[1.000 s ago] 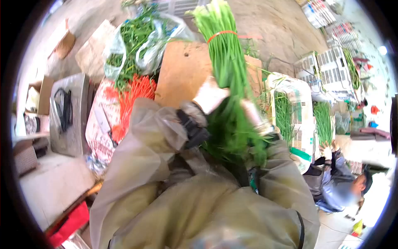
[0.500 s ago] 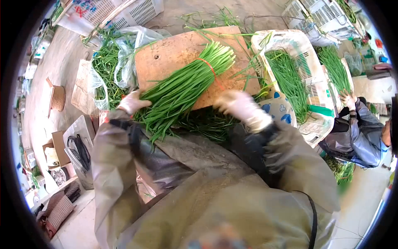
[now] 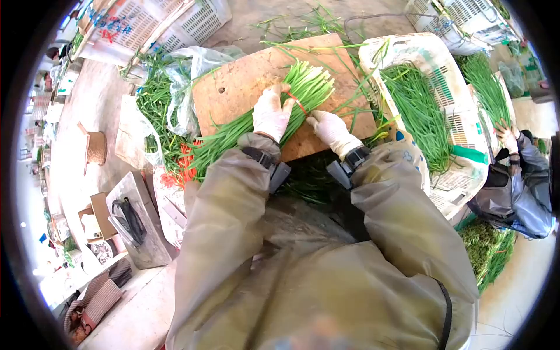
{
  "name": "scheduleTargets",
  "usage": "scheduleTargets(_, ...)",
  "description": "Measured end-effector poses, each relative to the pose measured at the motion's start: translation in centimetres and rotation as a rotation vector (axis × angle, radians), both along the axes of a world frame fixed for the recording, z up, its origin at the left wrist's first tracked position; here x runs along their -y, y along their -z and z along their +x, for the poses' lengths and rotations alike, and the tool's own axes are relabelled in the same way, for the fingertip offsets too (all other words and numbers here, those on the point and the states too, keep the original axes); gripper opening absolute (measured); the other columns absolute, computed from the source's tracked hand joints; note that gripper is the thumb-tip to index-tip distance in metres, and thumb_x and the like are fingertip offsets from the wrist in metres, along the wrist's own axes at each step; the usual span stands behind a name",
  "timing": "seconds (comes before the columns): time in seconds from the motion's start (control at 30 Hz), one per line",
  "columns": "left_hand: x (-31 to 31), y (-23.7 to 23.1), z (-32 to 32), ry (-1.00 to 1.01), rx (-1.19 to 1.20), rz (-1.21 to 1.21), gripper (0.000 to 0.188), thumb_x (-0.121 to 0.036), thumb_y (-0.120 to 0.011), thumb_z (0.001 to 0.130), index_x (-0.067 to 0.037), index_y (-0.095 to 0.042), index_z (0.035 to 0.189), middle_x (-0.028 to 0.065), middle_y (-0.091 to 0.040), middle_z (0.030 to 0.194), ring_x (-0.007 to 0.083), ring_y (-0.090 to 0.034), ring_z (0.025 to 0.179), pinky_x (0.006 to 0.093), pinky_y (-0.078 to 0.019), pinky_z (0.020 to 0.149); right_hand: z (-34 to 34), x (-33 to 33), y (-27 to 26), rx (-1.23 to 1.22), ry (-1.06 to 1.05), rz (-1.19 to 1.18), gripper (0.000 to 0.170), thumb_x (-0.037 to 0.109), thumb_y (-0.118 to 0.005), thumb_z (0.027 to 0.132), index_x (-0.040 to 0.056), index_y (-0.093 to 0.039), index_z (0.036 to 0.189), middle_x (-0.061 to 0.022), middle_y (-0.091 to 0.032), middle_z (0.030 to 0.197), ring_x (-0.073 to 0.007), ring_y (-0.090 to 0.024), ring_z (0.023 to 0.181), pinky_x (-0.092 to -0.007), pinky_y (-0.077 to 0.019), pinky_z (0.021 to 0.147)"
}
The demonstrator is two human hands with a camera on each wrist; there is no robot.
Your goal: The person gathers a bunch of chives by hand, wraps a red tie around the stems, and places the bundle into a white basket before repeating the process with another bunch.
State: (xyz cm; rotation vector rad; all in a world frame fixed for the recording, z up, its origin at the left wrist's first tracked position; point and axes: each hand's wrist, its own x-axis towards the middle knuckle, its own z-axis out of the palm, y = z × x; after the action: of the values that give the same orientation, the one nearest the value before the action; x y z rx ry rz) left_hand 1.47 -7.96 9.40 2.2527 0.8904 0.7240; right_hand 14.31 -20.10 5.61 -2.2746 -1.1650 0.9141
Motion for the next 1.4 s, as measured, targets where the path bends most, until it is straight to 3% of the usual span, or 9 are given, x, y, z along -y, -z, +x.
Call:
scheduleTargets(0.13, -1.7, 4.0, -0.4, 0.049, 0.112, -0.022, 0.019, 0.001, -0.067, 0.082, -0.004, -0.061, 0.099, 0.0117, -0.063, 0.1, 0.0272, -0.06, 0.103, 0.0365, -0.0449, 0.094, 1.0, -0.3, 1.6, -0.133, 0.001, 0.084, 0.038, 0.029, -0.06, 0.094, -0.0012, -0.062, 0.117, -0.0146, -0.07, 0.09, -0.0198, -0.066, 0.072, -0.0346, -0.0518, 0.07)
scheduleTargets(0.23, -2.5, 2.9, -0.2, -0.078, 0.023, -0.268, 0.013, -0.009, -0.066, 0.088, -0.003, -0.061, 0.099, 0.0134, -0.064, 0.102, 0.0254, -0.061, 0.102, 0.0364, -0.0477, 0.089, 1.3, -0.6, 1.0, -0.268, 0.025, 0.02, 0.037, 0.035, -0.055, 0.093, 0.0063, -0.065, 0.113, -0.0194, -0.067, 0.107, -0.0373, -0.062, 0.103, -0.0451, -0.0482, 0.088)
scheduleTargets(0.3, -4.2, 2.4, 0.6, -0.011, -0.028, 0.092, 0.032, -0.024, -0.071, 0.087, -0.001, -0.063, 0.108, 0.018, -0.067, 0.094, 0.0292, -0.065, 0.091, 0.0378, -0.0488, 0.084, 1.2, -1.0, 0.8, -0.221, 0.03, 0.06, 0.037, 0.035, -0.055, 0.092, 0.0064, -0.065, 0.113, -0.0192, -0.067, 0.107, -0.0372, -0.062, 0.103, -0.045, -0.0482, 0.088)
scheduleTargets(0.5, -6.7, 2.1, 4.6, -0.113, -0.23, -0.224, 0.045, -0.045, -0.07, 0.078, -0.002, -0.07, 0.094, 0.0254, -0.067, 0.096, 0.0391, -0.064, 0.097, 0.045, -0.0475, 0.086, 1.2, -1.5, 0.3, -0.167, -0.005, 0.071, 0.036, 0.036, -0.056, 0.092, 0.0076, -0.066, 0.113, -0.0185, -0.067, 0.106, -0.0365, -0.062, 0.102, -0.0451, -0.0481, 0.088)
scheduleTargets(0.87, -6.2, 2.0, 3.0, -0.12, -0.287, -0.331, 0.035, -0.029, -0.074, 0.08, -0.001, -0.069, 0.101, 0.0198, -0.069, 0.099, 0.0325, -0.065, 0.092, 0.0409, -0.0481, 0.083, 2.1, -0.8, -1.8, -0.136, -0.053, 0.054, 0.03, 0.031, -0.057, 0.092, 0.0062, -0.068, 0.105, -0.0129, -0.07, 0.087, -0.0279, -0.068, 0.085, -0.04, -0.0508, 0.079)
scheduleTargets(1.1, -0.7, -0.3, 1.7, 0.154, -0.516, 0.252, 0.129, -0.043, -0.086, 0.058, -0.006, -0.008, 0.154, 0.0288, -0.034, 0.148, 0.0431, -0.027, 0.141, 0.0457, -0.0265, 0.115, 1.1, -1.2, -2.2, -0.096, 0.101, 0.543, 0.023, 0.026, -0.058, 0.092, 0.0066, -0.068, 0.098, -0.0143, -0.066, 0.094, -0.0336, -0.064, 0.091, -0.0407, -0.0509, 0.082)
scheduleTargets(1.17, -1.5, 1.0, 2.1, 0.066, -0.507, 0.338, 0.127, -0.039, -0.087, 0.057, -0.007, -0.01, 0.154, 0.0279, -0.036, 0.147, 0.0426, -0.035, 0.137, 0.0455, -0.0351, 0.109, -0.2, -2.2, -1.7, -0.283, 0.173, 0.702, 0.02, 0.02, -0.056, 0.094, 0.0023, -0.066, 0.091, -0.0112, -0.065, 0.087, -0.0254, -0.064, 0.075, -0.0346, -0.0508, 0.07)
scheduleTargets(1.23, -2.8, 2.0, 2.5, -0.12, -0.454, 0.144, 0.126, -0.042, -0.087, 0.058, -0.008, -0.012, 0.153, 0.0291, -0.036, 0.147, 0.0401, -0.041, 0.133, 0.0447, -0.0408, 0.104, -0.6, -2.8, -1.8, -1.204, 0.344, 0.623, 0.023, 0.019, -0.054, 0.096, 0.0005, -0.061, 0.085, -0.0072, -0.064, 0.087, -0.0128, -0.054, 0.067, -0.0267, -0.0449, 0.065)
scheduleTargets(1.4, -4.3, 0.8, 2.7, -0.186, -0.691, -0.051, 0.106, -0.054, -0.085, 0.055, -0.006, -0.04, 0.139, 0.0162, -0.066, 0.101, 0.032, -0.067, 0.096, 0.0434, -0.0514, 0.084, -2.4, -4.2, -6.3, -0.89, 0.498, 0.59, 0.02, 0.019, -0.052, 0.094, 0.0046, -0.057, 0.081, -0.0029, -0.055, 0.071, -0.0088, -0.045, 0.058, -0.0236, -0.0341, 0.054)
